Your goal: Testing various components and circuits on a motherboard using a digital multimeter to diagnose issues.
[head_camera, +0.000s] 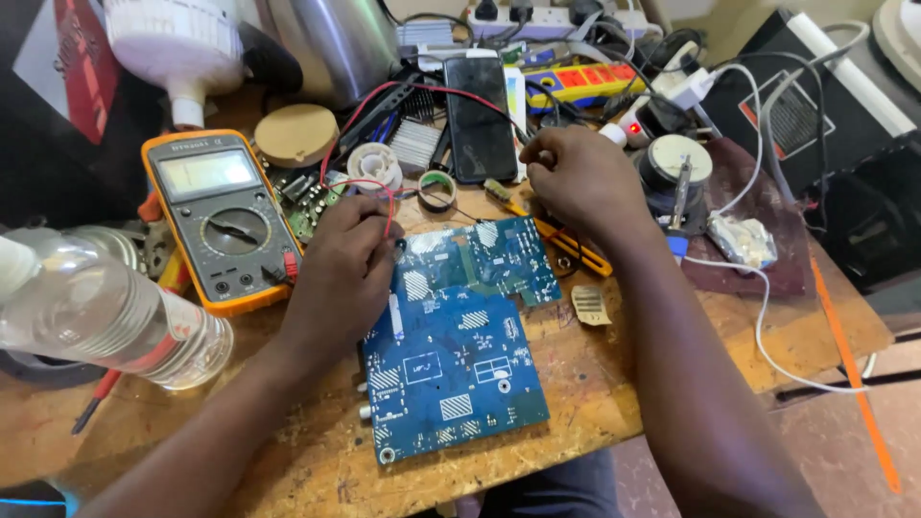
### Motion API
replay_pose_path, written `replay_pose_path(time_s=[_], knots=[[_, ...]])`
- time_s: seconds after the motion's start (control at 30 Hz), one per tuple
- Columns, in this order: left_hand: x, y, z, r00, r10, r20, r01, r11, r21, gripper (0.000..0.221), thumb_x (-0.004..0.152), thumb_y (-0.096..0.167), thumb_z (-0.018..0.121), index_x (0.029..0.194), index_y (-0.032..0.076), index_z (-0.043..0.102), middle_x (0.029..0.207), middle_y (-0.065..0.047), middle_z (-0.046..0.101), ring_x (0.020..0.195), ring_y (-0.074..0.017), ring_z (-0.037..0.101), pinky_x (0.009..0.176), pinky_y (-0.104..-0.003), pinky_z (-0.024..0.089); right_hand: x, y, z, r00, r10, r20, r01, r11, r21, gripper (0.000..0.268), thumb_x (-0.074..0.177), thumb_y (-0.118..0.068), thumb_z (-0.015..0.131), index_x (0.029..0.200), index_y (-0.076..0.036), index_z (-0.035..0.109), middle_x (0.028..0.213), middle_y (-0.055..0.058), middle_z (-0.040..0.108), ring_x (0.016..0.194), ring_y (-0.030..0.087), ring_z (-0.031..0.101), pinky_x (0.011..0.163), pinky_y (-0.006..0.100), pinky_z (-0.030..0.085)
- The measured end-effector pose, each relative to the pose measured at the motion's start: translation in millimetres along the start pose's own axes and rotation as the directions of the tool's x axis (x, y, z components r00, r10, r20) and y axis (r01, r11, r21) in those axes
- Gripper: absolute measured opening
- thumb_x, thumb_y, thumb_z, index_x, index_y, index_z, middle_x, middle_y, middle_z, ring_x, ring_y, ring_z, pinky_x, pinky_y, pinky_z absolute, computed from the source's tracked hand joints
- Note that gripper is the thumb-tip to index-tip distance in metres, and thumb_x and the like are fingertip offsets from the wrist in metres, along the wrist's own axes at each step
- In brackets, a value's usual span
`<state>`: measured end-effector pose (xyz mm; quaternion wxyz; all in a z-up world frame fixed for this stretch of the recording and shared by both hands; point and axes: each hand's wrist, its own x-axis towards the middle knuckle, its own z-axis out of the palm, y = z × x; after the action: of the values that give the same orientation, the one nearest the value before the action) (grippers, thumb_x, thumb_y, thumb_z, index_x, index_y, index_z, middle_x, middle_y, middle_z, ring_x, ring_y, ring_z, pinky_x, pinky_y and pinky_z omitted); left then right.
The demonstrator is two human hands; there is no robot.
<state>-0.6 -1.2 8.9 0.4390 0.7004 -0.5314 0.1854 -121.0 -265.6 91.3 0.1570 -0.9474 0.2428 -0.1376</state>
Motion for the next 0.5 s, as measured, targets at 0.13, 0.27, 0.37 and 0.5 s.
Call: replay_pose_path(time_s=[0.13,0.27,0.37,0.5], knots=[[1.8,6.8,-4.4,0.997,-0.082,0.008,0.082,0.992,-0.099,0.015,0.103,0.004,0.067,0.112,0.005,0.079,0.115,-0.016,0.071,0.113,-0.0418,0.071,0.096,-0.048,0.056,3.6,7.1,4.3,1.0,-0.023,0.007,0.023,0.995,-0.093,0.027,0.1,-0.028,0.073,0.122,-0.018,0.083,0.111,0.016,0.075,0.105,0.04,0.074,0.085,0.051,0.059],[0.8,6.3,2.0,0.992,-0.125,0.028,0.128,0.985,-0.118,0.014,0.106,0.011,0.067,0.108,0.01,0.081,0.106,-0.01,0.076,0.105,-0.0359,0.075,0.091,-0.044,0.059,2.2,5.9,8.0,1.0,0.005,0.027,-0.001,0.989,-0.147,0.031,0.099,-0.033,0.074,0.125,-0.017,0.082,0.114,0.018,0.072,0.106,0.04,0.074,0.086,0.051,0.059],[1.5,6.4,3.7,0.993,-0.112,0.021,0.113,0.991,-0.073,0.012,0.106,0.012,0.069,0.105,0.005,0.079,0.103,-0.014,0.076,0.103,-0.0386,0.076,0.088,-0.046,0.059,3.2,3.8,7.5,0.999,-0.018,0.031,0.022,0.988,-0.15,0.032,0.101,-0.032,0.074,0.126,-0.016,0.082,0.116,0.02,0.07,0.107,0.042,0.073,0.087,0.054,0.059],[0.4,6.7,5.8,0.991,-0.131,0.034,0.132,0.991,-0.017,0.012,0.101,0.003,0.066,0.11,0.002,0.074,0.104,-0.022,0.072,0.106,-0.0461,0.072,0.089,-0.056,0.058,-1.4,0.0,5.4,0.997,-0.081,0.015,0.082,0.986,-0.143,0.032,0.098,-0.027,0.076,0.125,-0.011,0.082,0.112,0.022,0.069,0.103,0.047,0.073,0.084,0.057,0.059]])
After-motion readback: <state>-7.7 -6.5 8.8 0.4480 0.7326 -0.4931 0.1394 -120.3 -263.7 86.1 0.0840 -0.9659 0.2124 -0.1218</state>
